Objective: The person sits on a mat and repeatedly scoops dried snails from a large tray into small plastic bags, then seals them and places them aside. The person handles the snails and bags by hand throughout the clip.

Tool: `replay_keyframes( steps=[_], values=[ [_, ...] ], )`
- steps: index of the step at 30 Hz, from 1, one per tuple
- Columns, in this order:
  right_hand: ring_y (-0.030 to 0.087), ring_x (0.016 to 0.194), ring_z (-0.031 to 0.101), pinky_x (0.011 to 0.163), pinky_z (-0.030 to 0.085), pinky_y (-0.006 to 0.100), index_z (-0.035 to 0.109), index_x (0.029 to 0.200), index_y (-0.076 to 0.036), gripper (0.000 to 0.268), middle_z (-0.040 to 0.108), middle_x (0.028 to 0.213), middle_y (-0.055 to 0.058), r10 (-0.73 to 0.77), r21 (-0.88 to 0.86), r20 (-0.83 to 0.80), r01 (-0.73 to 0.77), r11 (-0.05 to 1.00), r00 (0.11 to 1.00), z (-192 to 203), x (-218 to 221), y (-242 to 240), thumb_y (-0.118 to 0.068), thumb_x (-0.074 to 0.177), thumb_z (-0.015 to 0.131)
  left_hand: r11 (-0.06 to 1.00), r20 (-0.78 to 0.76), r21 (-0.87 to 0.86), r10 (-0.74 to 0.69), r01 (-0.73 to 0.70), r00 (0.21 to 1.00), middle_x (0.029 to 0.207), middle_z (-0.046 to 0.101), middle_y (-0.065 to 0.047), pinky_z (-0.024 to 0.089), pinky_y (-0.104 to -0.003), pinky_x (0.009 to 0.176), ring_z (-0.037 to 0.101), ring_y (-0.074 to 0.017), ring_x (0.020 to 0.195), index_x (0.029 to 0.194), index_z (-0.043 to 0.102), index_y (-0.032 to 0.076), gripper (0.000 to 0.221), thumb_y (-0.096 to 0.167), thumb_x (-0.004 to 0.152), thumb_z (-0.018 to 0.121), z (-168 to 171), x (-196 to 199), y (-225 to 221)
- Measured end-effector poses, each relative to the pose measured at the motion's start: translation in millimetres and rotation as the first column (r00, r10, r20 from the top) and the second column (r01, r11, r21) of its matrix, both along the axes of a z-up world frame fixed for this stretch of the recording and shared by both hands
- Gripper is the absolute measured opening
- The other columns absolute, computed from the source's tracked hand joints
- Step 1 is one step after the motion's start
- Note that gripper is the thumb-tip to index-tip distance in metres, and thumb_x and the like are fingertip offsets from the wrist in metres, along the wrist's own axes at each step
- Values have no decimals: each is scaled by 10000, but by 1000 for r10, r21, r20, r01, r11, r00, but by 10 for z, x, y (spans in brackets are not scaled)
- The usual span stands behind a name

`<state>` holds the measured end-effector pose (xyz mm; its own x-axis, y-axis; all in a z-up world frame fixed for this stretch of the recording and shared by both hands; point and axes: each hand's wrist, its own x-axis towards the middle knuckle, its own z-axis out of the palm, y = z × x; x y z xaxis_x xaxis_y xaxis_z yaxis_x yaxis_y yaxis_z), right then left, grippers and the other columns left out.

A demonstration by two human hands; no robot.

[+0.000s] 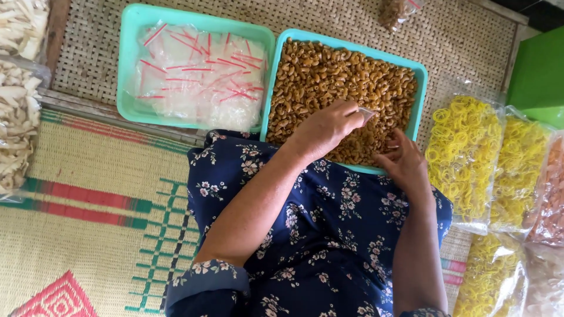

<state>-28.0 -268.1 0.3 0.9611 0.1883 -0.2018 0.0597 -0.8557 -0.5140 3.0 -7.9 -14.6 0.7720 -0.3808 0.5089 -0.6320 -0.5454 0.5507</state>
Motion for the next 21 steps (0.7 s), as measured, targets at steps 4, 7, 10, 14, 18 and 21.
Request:
replay_keyframes(
  steps=[4,7,10,14,18,21],
  values=[
    [365,880,737,898,548,551,492,1488,76,807,618,1169,241,-8,-32,22,9,999,1000,-312,6,-13,-230,829,842,1000,-14,18,-1,1,1000,916,637,-70,589,-217,726,690,-160,829,1003,680,85,130,-24,963,622,249,-39,59],
    [336,875,739,856,584,457,518,1489,48,776,620,1135,220,-24,31,93,21,999,995,-507,112,-3,-121,808,851,999,-49,41,-20,22,999,918,634,-75,597,-228,717,693,-166,822,988,678,76,121,-29,956,627,191,-17,44],
    [367,873,734,770,604,424,571,1486,-5,713,615,1054,189,33,92,227,-55,994,973,-763,240,-53,-76,832,849,997,-48,67,-28,31,998,914,622,-62,598,-220,722,681,-147,813,994,690,93,149,-33,954,621,-22,39,-14],
    [297,956,726,836,582,386,726,1341,-214,492,684,1051,36,63,66,407,-98,993,911,-857,292,-18,-225,867,856,997,-64,55,-42,46,997,911,611,-53,595,-225,722,674,-149,814,979,671,90,138,-33,955,615,-38,30,-9],
    [255,963,734,838,581,355,778,1245,-228,292,726,1034,-7,10,157,431,-87,984,902,-764,259,48,-163,961,800,998,-55,54,-35,38,998,906,608,-49,590,-216,716,666,-137,799,967,664,95,127,-23,953,619,-1,18,-9],
    [309,970,732,840,583,419,779,1217,-186,272,757,1057,41,-9,197,392,-75,978,920,-675,195,49,-55,984,728,998,-58,45,-43,46,997,903,603,-54,584,-235,715,656,-151,795,962,662,98,177,-69,944,607,10,5,10]
  ],
)
